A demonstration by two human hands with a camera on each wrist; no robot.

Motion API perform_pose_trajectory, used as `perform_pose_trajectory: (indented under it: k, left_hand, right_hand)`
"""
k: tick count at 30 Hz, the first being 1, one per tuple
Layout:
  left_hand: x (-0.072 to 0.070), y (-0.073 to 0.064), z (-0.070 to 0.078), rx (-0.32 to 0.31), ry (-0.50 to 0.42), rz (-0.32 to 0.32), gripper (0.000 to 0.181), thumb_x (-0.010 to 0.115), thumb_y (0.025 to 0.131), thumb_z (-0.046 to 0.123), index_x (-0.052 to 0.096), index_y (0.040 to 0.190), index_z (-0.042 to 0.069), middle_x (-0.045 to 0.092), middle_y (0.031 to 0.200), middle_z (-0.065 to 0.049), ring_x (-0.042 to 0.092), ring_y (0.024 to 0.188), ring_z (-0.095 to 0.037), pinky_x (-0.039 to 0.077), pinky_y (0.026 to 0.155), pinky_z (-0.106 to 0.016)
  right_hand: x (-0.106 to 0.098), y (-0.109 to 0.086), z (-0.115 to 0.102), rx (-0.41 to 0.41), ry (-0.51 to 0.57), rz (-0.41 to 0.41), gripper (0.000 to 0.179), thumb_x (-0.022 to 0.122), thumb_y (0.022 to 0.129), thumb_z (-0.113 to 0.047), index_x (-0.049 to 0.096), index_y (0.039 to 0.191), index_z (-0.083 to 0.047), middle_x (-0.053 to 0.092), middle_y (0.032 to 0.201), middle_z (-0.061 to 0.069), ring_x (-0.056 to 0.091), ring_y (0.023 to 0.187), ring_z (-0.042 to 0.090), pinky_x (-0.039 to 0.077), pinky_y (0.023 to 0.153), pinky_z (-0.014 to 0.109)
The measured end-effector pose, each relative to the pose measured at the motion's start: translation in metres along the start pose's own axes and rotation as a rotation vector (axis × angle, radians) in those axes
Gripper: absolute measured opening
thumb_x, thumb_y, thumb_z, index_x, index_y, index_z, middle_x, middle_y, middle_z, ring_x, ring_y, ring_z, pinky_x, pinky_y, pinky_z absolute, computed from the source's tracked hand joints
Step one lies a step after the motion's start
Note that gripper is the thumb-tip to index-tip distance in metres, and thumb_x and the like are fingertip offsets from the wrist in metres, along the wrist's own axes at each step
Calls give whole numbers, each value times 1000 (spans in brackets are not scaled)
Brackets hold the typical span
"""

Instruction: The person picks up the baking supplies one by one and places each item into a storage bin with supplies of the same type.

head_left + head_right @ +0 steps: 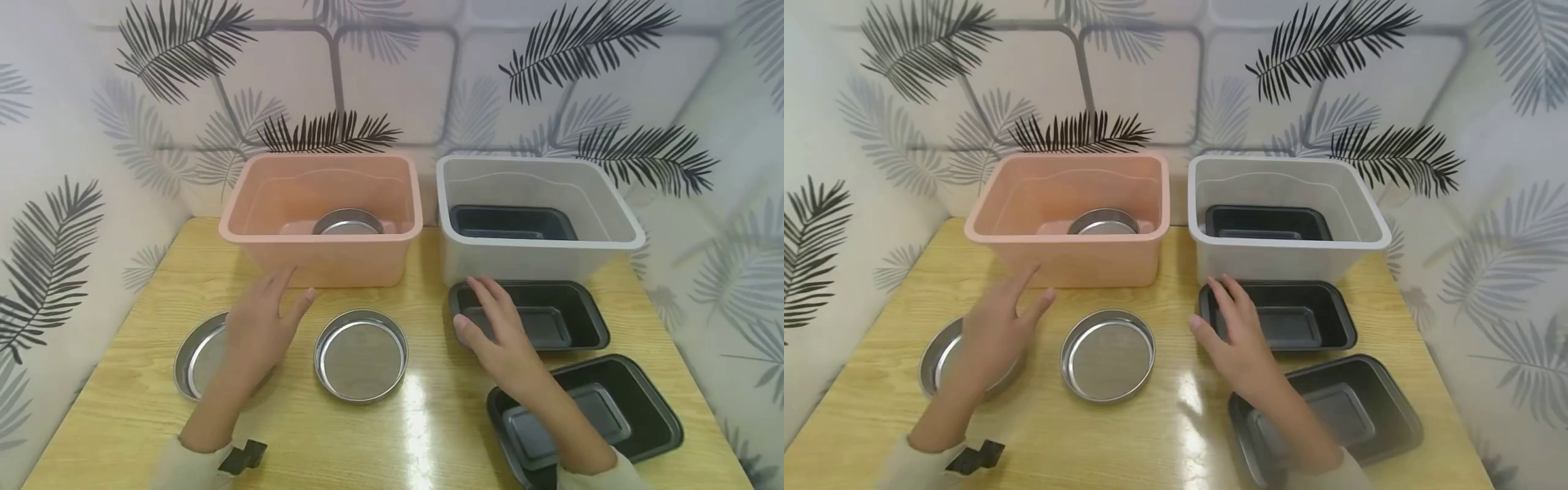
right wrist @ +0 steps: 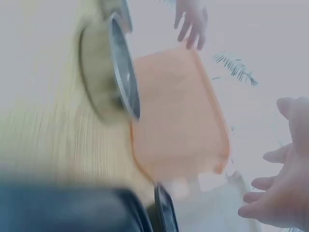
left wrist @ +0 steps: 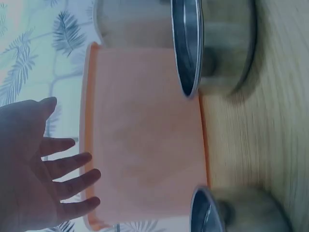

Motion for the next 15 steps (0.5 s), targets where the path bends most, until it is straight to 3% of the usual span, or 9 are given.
perform_pose_trajectory:
  k: [5,8,11,15]
  left_hand:
    - [-17,4,-22,-45,-109,24,61,47,104,53,44,153,18,50,151,-13,49,136,-39,42,100,-68]
    - [-27,10,-37,-55,-174,70,56,49,104,49,47,151,20,53,149,-12,52,131,-37,43,98,-67]
    - [-36,17,-51,-34,-251,140,48,52,105,41,53,147,18,57,143,-11,57,123,-33,47,96,-56]
    - [-44,26,-70,-34,-329,210,43,54,105,33,56,144,15,58,140,-11,59,117,-29,47,96,-29]
  right_hand:
    - [23,1,-10,-28,184,-7,59,51,105,-41,29,159,-29,11,168,-1,9,155,34,16,116,74]
    - [39,2,-14,-30,259,-9,57,53,105,-38,34,157,-28,17,167,1,12,155,33,15,118,71]
    - [53,3,-19,-19,302,-5,55,55,104,-36,39,156,-27,22,165,2,15,154,33,15,119,69]
    - [70,3,-20,25,319,0,52,55,104,-36,42,153,-29,24,165,1,16,154,32,16,118,71]
Point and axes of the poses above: each hand's wrist, its own y-axis towards the middle knuckle, its own x-axis out of the palm, z = x × y, the point moved 4 cm from there along y, towards the middle knuckle
